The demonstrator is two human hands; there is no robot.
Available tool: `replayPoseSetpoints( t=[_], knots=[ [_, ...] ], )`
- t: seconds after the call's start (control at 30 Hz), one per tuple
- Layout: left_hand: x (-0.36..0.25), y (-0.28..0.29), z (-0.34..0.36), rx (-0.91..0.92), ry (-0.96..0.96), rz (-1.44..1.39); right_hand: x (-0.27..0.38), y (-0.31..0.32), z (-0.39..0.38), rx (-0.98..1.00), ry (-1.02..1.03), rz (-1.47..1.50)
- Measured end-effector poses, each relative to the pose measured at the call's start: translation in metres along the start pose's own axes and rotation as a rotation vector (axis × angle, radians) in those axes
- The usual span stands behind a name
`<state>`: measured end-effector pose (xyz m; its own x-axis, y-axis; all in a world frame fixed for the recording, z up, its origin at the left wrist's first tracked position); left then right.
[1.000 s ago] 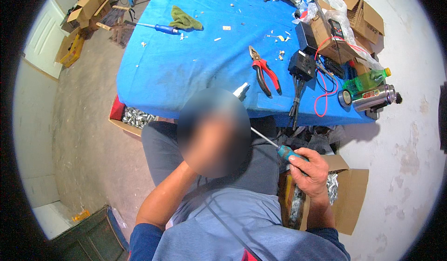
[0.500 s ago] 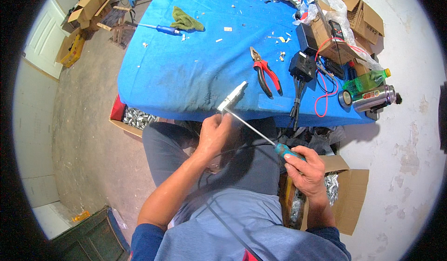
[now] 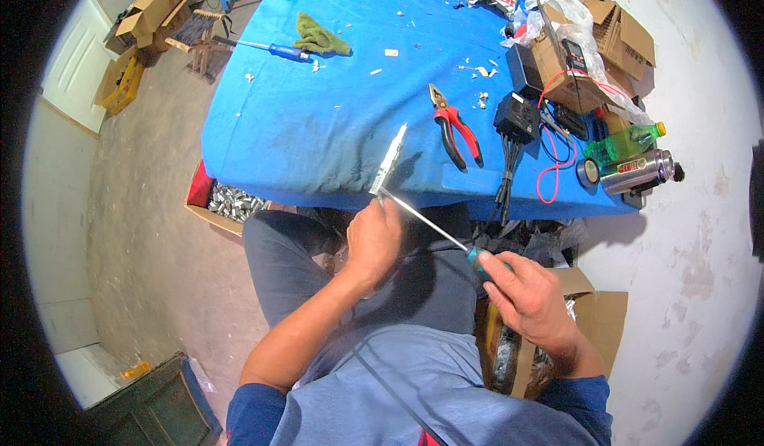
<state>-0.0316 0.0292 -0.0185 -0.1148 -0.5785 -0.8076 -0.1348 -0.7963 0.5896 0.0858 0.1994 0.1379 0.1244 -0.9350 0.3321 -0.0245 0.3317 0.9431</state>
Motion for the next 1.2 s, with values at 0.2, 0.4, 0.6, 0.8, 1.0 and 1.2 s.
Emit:
replayPoseSetpoints(
  t=[0.2,0.4,0.6,0.8,1.0,1.2],
  knots=[
    [-0.001,-0.002,0.000,-0.021,-0.053,0.105,0.006,0.000,-0.003,-0.018,0.092,-0.109],
    [-0.009,0.004,0.003,0.001,-0.126,0.210,-0.009,-0.004,0.001,0.004,-0.077,0.181],
    [-0.006,0.010,0.008,0.000,-0.151,0.267,-0.035,-0.022,-0.002,0.122,-0.386,0.554],
    [-0.006,0.017,0.019,0.080,-0.144,0.263,-0.035,-0.040,-0.008,-0.065,-0.305,0.516],
    [-0.003,0.017,0.017,0.097,-0.174,0.291,-0.020,-0.025,-0.010,-0.096,-0.130,0.195],
    [-0.008,0.015,0.017,0.078,-0.202,0.322,-0.009,-0.021,-0.009,-0.171,-0.107,0.164]
  ],
)
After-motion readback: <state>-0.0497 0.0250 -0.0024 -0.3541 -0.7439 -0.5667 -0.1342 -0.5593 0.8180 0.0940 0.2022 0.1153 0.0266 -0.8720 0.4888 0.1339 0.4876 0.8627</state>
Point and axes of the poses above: each hand's wrist, its own z-axis towards the middle knuckle, its own y-axis out of the back of the hand, x = y × z, the point moved 6 cm from there along z, towards the middle knuckle, and after that the axes turned 11 degrees about -y, right-handed, at the moved point
